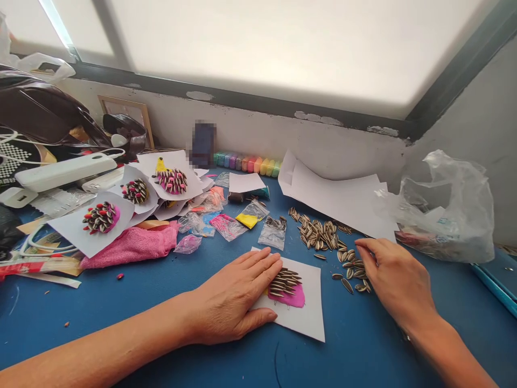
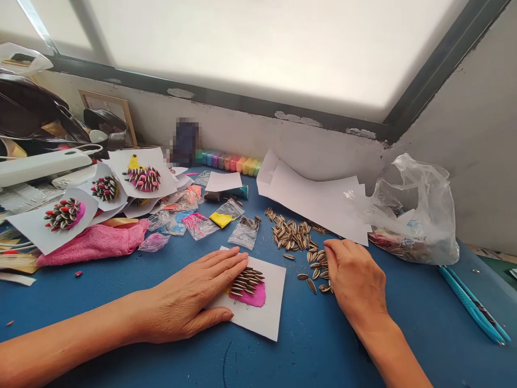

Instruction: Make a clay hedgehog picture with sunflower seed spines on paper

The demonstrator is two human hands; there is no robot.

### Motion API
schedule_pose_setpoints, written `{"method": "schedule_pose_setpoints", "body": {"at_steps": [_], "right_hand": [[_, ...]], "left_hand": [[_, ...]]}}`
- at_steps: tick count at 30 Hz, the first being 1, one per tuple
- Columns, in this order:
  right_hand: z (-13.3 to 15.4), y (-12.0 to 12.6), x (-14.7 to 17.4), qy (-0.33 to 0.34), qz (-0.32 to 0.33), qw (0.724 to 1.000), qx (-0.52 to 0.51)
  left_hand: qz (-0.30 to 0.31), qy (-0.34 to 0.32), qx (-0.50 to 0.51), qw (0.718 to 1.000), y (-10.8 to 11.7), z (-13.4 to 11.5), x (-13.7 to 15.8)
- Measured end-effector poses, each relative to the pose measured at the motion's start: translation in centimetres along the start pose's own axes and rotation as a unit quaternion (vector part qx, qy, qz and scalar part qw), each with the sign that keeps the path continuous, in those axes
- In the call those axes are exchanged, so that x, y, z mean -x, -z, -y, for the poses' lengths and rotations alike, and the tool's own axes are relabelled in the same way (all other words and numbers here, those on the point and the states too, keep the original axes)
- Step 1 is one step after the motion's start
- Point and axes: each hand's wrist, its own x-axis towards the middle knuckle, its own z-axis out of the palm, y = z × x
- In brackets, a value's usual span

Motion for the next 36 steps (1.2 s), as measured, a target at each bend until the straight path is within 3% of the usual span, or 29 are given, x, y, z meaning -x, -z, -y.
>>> {"method": "schedule_pose_setpoints", "body": {"at_steps": [8, 15, 19, 26, 36], "right_hand": [[0.3, -0.2, 0.0, 0.047, 0.064, 0.996, -0.026], [0.3, 0.2, 0.5, 0.013, 0.040, 0.999, -0.029], [0.6, -0.1, 0.5, 0.032, 0.036, 0.998, -0.042], [0.9, -0.3, 0.5, 0.073, 0.095, 0.991, -0.066], [-0.1, 0.1, 0.5, 0.065, 0.077, 0.994, -0.045]], "left_hand": [[-0.008, -0.003, -0.005, 1.000, -0.1, 0.0, 0.0], [-0.001, 0.000, -0.006, 1.000, 0.0, -0.1, 0.0], [0.003, 0.004, -0.009, 1.000, 0.0, 0.0, 0.0], [-0.007, 0.000, -0.003, 1.000, -0.1, 0.1, 0.0], [-0.020, -0.007, 0.002, 1.000, -0.3, 0.2, 0.1]]}}
